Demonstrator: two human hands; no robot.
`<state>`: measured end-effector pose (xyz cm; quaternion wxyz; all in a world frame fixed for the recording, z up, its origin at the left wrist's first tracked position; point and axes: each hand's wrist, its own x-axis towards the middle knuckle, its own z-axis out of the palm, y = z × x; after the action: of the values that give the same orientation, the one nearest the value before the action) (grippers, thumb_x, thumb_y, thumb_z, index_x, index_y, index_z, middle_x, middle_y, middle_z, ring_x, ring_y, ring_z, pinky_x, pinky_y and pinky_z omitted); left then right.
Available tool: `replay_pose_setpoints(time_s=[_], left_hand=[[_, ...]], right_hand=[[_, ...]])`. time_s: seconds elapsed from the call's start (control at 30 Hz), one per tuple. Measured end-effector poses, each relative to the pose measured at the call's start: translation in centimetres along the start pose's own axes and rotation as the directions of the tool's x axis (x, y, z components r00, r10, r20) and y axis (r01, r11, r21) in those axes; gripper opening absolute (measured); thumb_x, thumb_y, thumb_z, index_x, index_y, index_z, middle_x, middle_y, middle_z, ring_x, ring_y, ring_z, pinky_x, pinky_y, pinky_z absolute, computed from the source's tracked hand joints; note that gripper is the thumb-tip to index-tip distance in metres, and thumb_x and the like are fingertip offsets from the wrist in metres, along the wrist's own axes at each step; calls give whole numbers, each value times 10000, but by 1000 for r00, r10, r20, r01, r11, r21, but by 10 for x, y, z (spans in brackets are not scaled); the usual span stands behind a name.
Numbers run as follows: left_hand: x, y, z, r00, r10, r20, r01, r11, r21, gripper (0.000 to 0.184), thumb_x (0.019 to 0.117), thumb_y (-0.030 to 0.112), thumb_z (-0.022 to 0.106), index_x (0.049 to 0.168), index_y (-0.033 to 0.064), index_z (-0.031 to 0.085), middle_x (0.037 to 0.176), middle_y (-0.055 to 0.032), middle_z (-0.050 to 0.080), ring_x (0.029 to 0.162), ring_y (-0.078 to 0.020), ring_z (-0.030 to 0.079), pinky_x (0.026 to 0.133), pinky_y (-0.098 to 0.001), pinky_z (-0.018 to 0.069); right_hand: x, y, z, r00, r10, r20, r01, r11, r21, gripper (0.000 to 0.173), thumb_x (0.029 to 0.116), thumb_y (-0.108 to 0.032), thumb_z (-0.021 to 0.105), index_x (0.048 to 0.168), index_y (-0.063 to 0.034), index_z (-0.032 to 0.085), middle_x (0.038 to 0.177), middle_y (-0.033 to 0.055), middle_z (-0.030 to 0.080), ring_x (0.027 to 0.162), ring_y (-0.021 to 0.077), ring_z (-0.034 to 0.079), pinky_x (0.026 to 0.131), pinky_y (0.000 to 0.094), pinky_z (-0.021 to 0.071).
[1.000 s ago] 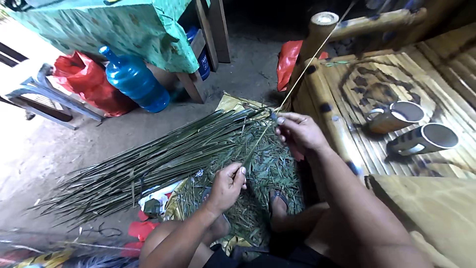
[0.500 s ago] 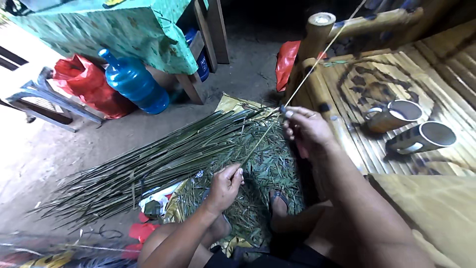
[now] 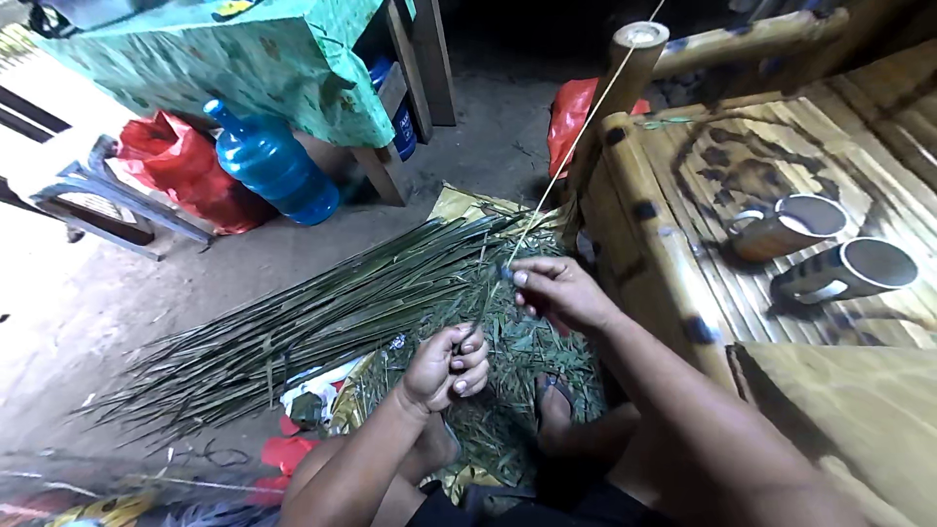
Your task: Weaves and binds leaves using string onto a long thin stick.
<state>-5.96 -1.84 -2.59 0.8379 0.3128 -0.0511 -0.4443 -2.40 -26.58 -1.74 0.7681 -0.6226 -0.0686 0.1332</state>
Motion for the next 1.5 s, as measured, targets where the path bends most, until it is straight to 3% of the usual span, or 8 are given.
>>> replay_pose_setpoints(time_s=[0.17,0.37,0.5,0.67,0.87,1.2,1.37,1.5], left_hand=[[-4,-1,-6,996,-61,58,62,998,-14,310,1002,279,480,705,210,537,576,99,404,439,-33,387,425,-194,348],[3,-2,2,971,103,-214,-44,963,264,303,1038,238,384,775,186,525,621,81,444,486,-43,438,474,-198,425],[-2,-2,-2,930,325,-170,15,430,903,254,1036,188,390,871,105,564,624,67,513,532,-44,534,541,-226,500],[-7,-15,-13,860,506,59,75,-241,968,287,1006,225,489,895,45,683,806,-92,657,745,-172,652,684,-334,549],[2,-15,-13,815,578,-24,124,-135,983,348,1043,195,500,1283,34,694,1029,-77,756,877,-122,728,842,-309,609],[-10,-25,-29,812,581,53,121,-256,959,281,980,145,572,1162,45,761,1004,-96,773,883,-173,744,841,-337,601],[-9,-13,-26,917,266,-296,352,-196,915,295,995,205,539,1127,54,756,1069,-128,745,1015,-247,713,934,-445,552],[-1,-10,-26,909,153,-388,408,-131,904,296,1002,193,519,1171,45,711,1054,-137,720,969,-236,693,905,-431,545]], right_hand=[[10,-15,-26,960,-22,-279,36,998,47,302,1078,-213,509,1336,-98,617,750,21,656,522,72,580,481,220,527],[-6,1,11,987,160,-1,-160,987,18,263,1049,-142,547,1237,-1,667,758,48,673,589,92,614,561,238,544],[0,-13,-7,976,128,-178,-137,990,-40,245,1060,-153,554,1238,-35,672,764,24,665,566,71,591,529,223,532],[8,-25,-43,878,76,-473,-63,997,42,279,1081,-215,513,1319,-98,599,800,5,641,546,74,566,487,227,510],[1,1,5,974,157,-164,-156,988,21,285,1064,-142,530,1301,-21,632,778,67,668,578,113,613,540,261,548],[8,-35,-61,860,-22,-509,19,1000,-11,304,1077,-217,521,1352,-106,585,828,-21,653,577,57,584,515,220,524],[7,-56,-79,735,-75,-674,149,987,53,291,1099,-184,459,1367,-111,547,807,-35,620,580,54,587,512,212,523],[10,-38,-70,841,-82,-535,164,981,108,312,1096,-179,451,1380,-93,549,803,-15,639,560,57,584,490,211,526]])
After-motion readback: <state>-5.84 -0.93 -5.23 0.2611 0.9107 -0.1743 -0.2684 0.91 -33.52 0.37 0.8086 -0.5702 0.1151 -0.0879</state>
